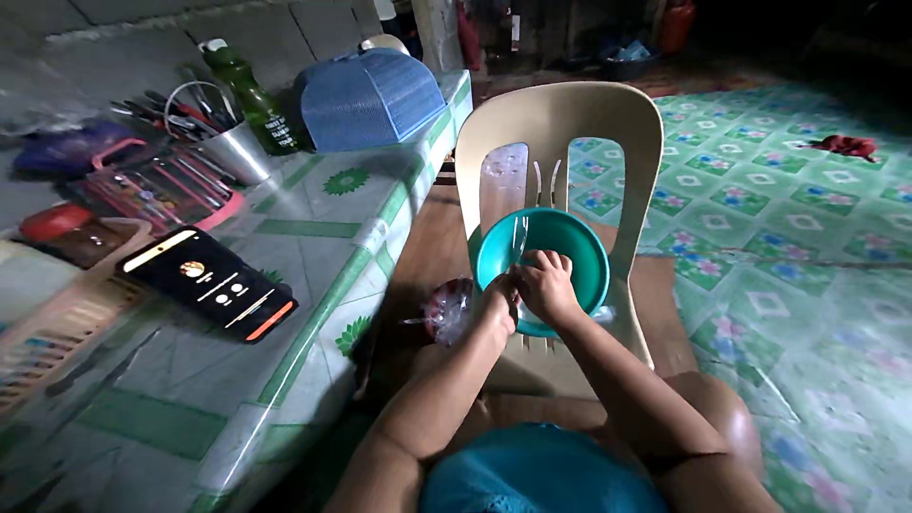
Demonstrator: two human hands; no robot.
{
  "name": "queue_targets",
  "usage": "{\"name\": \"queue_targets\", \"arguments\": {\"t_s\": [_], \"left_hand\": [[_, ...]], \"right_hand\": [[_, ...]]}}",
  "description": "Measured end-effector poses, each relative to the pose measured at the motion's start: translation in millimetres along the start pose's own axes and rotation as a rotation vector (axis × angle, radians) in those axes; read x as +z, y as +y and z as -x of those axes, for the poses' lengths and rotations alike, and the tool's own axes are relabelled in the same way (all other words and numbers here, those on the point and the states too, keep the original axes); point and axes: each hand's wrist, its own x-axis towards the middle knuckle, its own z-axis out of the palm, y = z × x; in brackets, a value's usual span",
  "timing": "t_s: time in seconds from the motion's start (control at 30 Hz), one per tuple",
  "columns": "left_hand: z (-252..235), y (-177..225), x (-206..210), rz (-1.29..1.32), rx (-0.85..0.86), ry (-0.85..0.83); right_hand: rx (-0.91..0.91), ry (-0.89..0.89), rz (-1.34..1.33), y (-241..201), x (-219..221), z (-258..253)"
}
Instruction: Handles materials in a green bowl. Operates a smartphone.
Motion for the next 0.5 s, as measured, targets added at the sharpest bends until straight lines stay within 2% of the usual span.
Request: {"name": "queue_targets", "arguments": {"t_s": [0.17,0.3,0.37,0.5], "left_hand": [[3,-3,-1,-0.113,0.103,0.047],[-4,-4,-15,-0.487,0.298,-0.045],[-9,-1,-21,-0.542,0.313,-0.114],[-13,4,-29,-0.554,0.287,-0.261]], "right_hand": [[0.284,-0.071,-0.210,-1,-2,-5],[0.514,-0.101,-0.373,13,-4,-7],[0.545,-0.128,-0.417,19,-4,-6],[0.496,-0.241,-0.489,30,-7,-7]]}}
